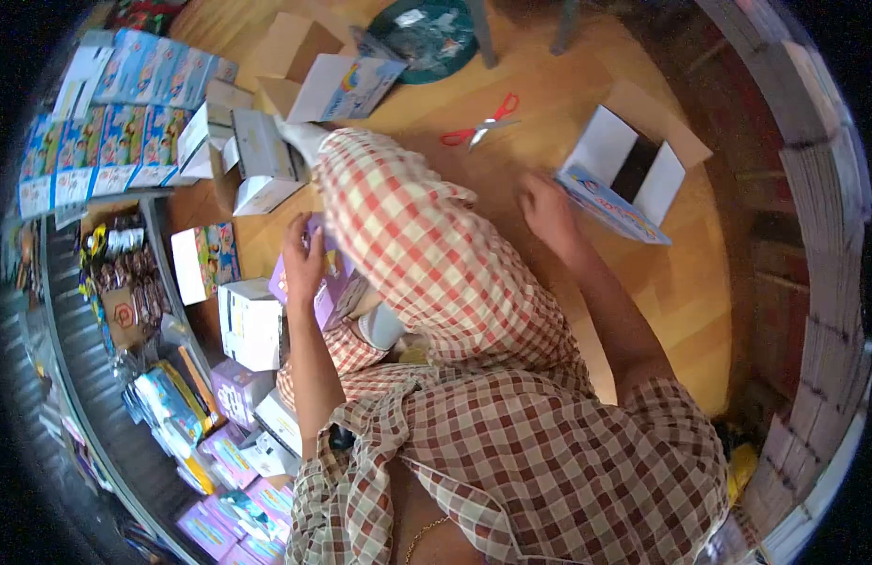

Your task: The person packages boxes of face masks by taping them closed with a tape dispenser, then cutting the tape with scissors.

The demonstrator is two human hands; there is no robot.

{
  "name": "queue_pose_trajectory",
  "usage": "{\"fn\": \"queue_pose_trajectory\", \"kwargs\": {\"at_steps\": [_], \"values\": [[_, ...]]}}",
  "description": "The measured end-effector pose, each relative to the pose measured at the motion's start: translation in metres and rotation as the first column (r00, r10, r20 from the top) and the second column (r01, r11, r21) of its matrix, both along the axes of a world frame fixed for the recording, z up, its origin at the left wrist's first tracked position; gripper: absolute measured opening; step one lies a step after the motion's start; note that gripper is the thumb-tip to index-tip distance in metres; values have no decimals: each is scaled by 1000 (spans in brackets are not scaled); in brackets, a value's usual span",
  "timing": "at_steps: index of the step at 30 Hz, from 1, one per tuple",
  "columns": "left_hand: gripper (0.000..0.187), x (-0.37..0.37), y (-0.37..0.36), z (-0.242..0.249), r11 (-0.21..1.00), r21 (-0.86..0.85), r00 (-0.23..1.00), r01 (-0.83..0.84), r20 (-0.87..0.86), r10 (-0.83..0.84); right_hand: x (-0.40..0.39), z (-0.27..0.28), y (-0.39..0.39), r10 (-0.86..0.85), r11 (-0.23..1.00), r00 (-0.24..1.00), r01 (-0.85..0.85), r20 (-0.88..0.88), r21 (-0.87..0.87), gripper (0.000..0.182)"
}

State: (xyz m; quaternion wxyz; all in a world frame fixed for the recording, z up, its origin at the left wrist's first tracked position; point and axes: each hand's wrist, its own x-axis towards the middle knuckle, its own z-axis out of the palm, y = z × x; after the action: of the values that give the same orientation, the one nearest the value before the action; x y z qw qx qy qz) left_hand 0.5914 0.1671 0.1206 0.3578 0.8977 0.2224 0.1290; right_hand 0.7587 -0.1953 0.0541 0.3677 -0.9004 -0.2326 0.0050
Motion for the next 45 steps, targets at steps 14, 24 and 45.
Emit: {"fn": "queue_pose_trajectory", "kwargs": {"at_steps": [14,24,45], "values": [[29,-78,-9,41,937,21,929,-348,147,341,35,126,340,442,890,433,-105,-786,443,80],[46,84,54,30,935,-61,841,349,-421,-342,152,125,31,-69,990,962,34,263,137,21],[19,128,66,-24,644,-742,600,189,-432,-674,-61,104,223,399,880,902,-427,-165,-206,19]]}}
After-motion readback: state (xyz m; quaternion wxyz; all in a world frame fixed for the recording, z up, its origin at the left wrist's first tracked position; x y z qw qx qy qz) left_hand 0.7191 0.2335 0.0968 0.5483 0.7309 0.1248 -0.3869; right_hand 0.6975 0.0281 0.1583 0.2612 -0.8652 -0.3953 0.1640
